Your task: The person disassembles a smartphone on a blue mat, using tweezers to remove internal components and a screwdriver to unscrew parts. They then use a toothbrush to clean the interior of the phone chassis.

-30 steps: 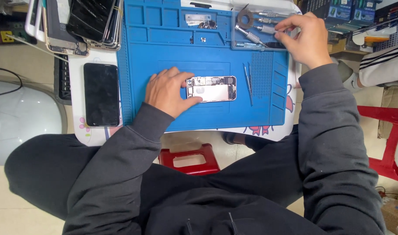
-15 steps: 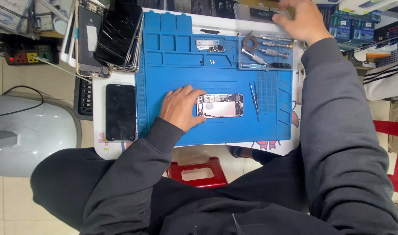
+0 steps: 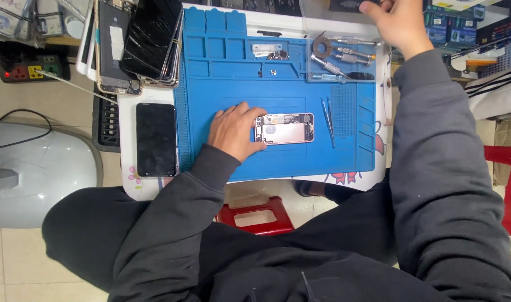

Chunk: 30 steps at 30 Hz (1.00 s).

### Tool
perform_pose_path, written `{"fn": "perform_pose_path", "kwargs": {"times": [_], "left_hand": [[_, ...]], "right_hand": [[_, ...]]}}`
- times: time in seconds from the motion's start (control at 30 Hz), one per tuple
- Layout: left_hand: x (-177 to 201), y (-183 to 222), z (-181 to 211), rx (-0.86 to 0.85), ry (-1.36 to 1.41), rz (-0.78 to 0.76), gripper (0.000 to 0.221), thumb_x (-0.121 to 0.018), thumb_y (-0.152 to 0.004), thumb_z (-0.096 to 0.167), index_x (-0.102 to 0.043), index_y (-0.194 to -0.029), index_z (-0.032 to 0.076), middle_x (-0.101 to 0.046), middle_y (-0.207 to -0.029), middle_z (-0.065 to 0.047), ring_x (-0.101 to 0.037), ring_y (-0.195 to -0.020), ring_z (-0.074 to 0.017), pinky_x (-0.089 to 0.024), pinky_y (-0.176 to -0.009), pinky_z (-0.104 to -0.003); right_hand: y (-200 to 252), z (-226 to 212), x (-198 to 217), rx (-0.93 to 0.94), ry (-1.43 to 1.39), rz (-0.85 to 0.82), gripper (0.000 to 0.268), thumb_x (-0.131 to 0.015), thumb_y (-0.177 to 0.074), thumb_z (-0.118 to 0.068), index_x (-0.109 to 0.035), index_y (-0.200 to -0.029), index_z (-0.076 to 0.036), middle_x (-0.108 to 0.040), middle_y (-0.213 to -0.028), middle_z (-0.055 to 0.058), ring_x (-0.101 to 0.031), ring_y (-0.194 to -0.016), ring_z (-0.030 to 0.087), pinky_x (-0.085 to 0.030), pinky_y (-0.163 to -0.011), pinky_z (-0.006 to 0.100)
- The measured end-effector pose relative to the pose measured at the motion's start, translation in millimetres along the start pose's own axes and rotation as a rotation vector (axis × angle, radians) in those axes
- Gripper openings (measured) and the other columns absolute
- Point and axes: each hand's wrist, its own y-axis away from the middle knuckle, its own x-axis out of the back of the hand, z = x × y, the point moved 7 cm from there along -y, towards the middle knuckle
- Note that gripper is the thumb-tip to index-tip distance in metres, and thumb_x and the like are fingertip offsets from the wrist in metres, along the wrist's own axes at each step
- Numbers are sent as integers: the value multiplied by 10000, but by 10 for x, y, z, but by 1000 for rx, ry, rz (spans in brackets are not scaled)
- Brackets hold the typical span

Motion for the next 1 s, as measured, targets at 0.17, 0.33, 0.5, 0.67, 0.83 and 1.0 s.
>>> {"fn": "perform_pose_path", "kwargs": {"times": [0.17, 0.33, 0.5, 0.67, 0.83, 1.0], "left_hand": [[-83, 11, -12, -9, -20, 48, 797, -1019, -627, 390, -684, -1327, 208, -695, -1157, -124, -665, -1046, -377, -521, -840, -549], [-108, -21, -33, 51, 1, -60, 753, -991, -688, 367, -658, -1355, 264, -604, -1040, -5, -662, -1026, -262, -488, -908, -460], [-59, 11, -6, 25, 15, -26, 774, -1005, -668, 337, -665, -1354, 227, -615, -1037, -51, -664, -1020, -303, -491, -890, -481], [-42, 23, -3, 21, 13, -15, 766, -1008, -662, 332, -677, -1344, 217, -624, -1034, -58, -667, -1015, -305, -496, -882, -482], [-19, 14, 23, 19, 16, -18, 767, -1010, -658, 340, -679, -1338, 212, -631, -1039, -58, -664, -1010, -304, -495, -874, -481], [27, 35, 54, 16, 30, -37, 760, -1001, -677, 281, -678, -1358, 178, -626, -1020, -61, -665, -1008, -308, -495, -874, -480]], "right_hand": [[876, -1165, 83, 158, -406, 15, 312, -731, -1164, -64, -627, -1452, -3, -646, -1214, 128, -492, -986, 196, -428, -859, 355], [1776, -1631, -458, -256, -542, -143, 334, -820, -987, -85, -688, -1287, -17, -684, -774, 19, -589, -652, 31, -462, -607, 166], [2014, -1806, -941, -306, -573, -241, 291, -820, -925, -56, -747, -1203, -3, -716, -758, 39, -484, -614, 4, -403, -578, 156], [1977, -1877, -975, -185, -352, -215, 279, -844, -908, -100, -790, -1176, -46, -736, -781, 88, -478, -580, 87, -402, -539, 224], [1945, -2044, -851, -25, -116, -176, 222, -868, -908, -167, -837, -1127, -152, -763, -850, 74, -581, -601, 183, -474, -568, 289], [1946, -2090, -783, 2, -37, -184, 209, -851, -923, -143, -837, -1129, -114, -769, -914, 97, -615, -675, 210, -500, -603, 305]]}}
